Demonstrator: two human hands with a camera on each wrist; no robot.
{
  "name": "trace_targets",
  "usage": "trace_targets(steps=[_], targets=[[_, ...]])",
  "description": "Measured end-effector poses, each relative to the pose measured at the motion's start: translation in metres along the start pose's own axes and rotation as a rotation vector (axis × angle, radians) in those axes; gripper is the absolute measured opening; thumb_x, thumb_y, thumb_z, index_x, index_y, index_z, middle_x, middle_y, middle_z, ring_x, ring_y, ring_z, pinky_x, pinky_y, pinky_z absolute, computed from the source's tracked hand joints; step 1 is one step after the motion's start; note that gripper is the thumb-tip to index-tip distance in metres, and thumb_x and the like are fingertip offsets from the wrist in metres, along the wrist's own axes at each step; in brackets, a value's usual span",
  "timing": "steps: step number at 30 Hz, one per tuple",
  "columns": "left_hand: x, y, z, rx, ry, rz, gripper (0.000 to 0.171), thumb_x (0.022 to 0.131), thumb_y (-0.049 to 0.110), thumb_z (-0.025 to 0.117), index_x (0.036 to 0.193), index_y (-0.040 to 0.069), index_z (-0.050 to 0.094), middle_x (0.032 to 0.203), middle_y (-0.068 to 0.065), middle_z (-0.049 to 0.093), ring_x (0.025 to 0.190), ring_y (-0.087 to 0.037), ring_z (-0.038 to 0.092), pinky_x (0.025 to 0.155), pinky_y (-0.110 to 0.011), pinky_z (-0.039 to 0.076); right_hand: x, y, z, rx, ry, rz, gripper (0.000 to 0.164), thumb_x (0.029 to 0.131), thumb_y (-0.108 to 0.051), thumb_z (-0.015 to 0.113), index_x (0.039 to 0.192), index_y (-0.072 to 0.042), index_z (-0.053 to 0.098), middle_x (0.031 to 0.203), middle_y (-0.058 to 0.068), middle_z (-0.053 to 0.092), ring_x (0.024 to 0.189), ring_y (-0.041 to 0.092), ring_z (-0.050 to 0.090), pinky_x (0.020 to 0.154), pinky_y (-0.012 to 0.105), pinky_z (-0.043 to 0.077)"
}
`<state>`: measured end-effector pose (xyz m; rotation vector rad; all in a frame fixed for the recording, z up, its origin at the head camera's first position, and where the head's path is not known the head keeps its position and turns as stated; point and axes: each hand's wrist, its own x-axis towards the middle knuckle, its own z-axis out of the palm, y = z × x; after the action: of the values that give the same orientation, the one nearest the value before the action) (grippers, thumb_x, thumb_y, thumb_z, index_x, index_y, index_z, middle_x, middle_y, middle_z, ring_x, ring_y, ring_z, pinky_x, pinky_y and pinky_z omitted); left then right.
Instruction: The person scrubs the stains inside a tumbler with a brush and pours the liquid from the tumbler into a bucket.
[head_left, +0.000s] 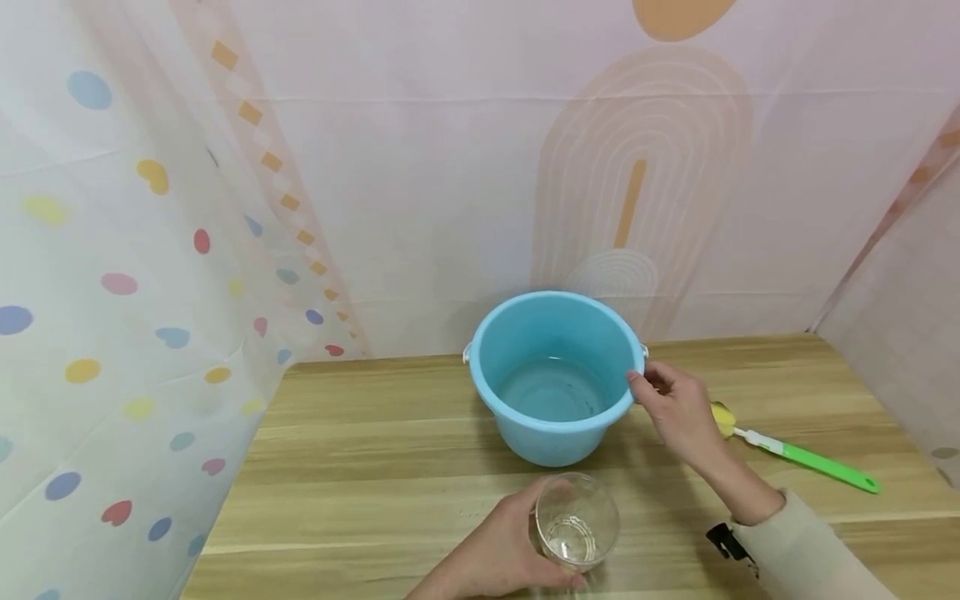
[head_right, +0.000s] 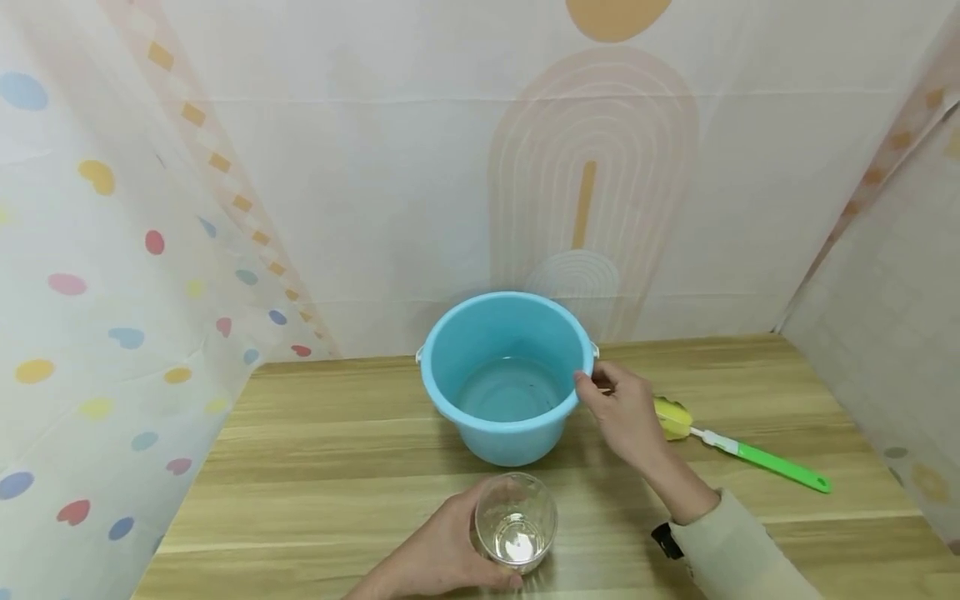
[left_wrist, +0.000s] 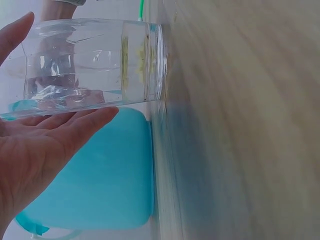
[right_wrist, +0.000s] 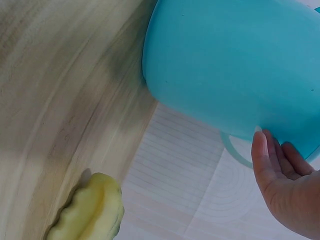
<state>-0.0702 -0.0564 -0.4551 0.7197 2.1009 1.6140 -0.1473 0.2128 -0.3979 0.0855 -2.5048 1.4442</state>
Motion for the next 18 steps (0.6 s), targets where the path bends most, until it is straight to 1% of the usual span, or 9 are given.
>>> trace_targets(steps=[4, 9, 14, 18], targets=[[-0.0001, -0.0014, -0.0008, 0.001, 0.013, 0.003, 0.081, 0.074, 0.023, 0.098, 0.143, 0.024, 0.055, 0.137, 0.007, 0.061, 0.124, -0.013, 0.058, 0.106, -0.031, 0.047, 0.0008, 0.0009, 0.0009, 0.01, -0.003, -0.002, 0.027, 0.104, -0.022, 0.064, 0.112, 0.002, 0.075, 0.093, 0.011, 0.074, 0.083, 0.017, 0.066, 0.068, 0.026, 0.053], [-0.0025, -0.0037, -0.0037, 0.005, 0.027, 0.01, 0.079, 0.074, 0.021, 0.097, 0.141, 0.023, 0.056, 0.137, 0.006, 0.062, 0.126, -0.015, 0.058, 0.107, -0.032, 0.046, 0.0011, 0.0004, 0.003, 0.02, -0.005, -0.007, 0.028, 0.105, -0.021, 0.063, 0.113, 0.003, 0.075, 0.095, 0.013, 0.075, 0.084, 0.017, 0.066, 0.069, 0.026, 0.054], [-0.0038, -0.0055, -0.0052, -0.034, 0.007, 0.002, 0.079, 0.075, 0.018, 0.097, 0.141, 0.022, 0.055, 0.138, 0.005, 0.06, 0.129, -0.016, 0.055, 0.109, -0.032, 0.043, 0.0001, 0.0004, 0.0049, 0.052, 0.015, -0.004, 0.028, 0.104, -0.018, 0.063, 0.116, 0.005, 0.074, 0.1, 0.019, 0.075, 0.085, 0.011, 0.067, 0.071, 0.022, 0.055], [-0.0045, -0.0063, -0.0056, -0.055, -0.01, 0.009, 0.08, 0.075, 0.017, 0.096, 0.143, 0.021, 0.054, 0.14, 0.005, 0.06, 0.13, -0.016, 0.055, 0.11, -0.032, 0.042, -0.0008, -0.0004, 0.0052, 0.072, 0.014, 0.005, 0.029, 0.104, -0.018, 0.064, 0.118, 0.005, 0.073, 0.104, 0.02, 0.075, 0.086, 0.006, 0.066, 0.072, 0.021, 0.055]])
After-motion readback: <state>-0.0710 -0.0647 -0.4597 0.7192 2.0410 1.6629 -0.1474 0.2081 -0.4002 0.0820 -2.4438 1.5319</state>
